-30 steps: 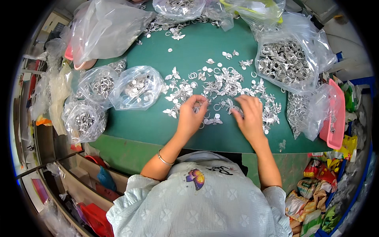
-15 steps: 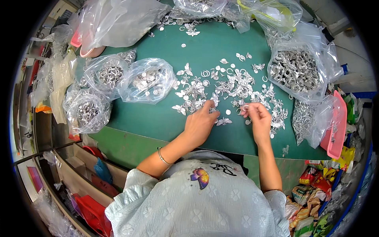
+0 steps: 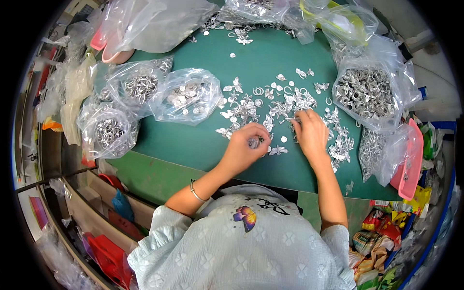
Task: The person sits at a green table and assembles small silver metal jewelry components by hand. They pick up butterfly-shaped charms and circular rings, linking them together to form a chain. The person occasionally gathers loose parts from the table and places the assembled pieces into a pile.
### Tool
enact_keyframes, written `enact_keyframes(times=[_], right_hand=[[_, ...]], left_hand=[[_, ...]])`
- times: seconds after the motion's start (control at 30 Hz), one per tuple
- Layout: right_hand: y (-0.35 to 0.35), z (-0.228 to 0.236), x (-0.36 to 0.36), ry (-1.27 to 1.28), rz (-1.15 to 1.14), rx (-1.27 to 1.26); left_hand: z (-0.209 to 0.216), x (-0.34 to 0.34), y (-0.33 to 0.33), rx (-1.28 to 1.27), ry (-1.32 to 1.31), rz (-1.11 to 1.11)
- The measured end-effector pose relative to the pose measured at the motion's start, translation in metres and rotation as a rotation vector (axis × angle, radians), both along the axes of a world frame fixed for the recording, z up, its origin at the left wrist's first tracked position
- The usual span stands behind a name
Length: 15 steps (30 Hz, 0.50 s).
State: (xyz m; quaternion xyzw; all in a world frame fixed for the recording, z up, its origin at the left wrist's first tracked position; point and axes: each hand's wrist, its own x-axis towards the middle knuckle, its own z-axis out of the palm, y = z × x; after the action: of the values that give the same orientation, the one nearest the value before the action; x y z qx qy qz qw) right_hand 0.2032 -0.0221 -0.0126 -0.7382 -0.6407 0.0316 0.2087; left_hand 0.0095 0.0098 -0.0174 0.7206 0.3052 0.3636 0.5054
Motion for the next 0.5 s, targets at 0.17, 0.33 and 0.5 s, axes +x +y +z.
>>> enact_keyframes(times=[0.17,0.33,0.5], right_hand=[[0.003,0.019,-0.006,0.045,0.064,0.037],[0.027,-0.005,-0.009,-0.041,0.161,0.142],[0.012,-0.001,0.012,0.706,-0.059,0.074]], left_hand=[[0.006,-0.015,-0.004,-1.117,-0.630,-0.147],[-0.002,-0.013,-0.012,-1.217,-0.878,-0.232],[-0.001,-0.019,-0.021,-1.319,-0.681,0.002]])
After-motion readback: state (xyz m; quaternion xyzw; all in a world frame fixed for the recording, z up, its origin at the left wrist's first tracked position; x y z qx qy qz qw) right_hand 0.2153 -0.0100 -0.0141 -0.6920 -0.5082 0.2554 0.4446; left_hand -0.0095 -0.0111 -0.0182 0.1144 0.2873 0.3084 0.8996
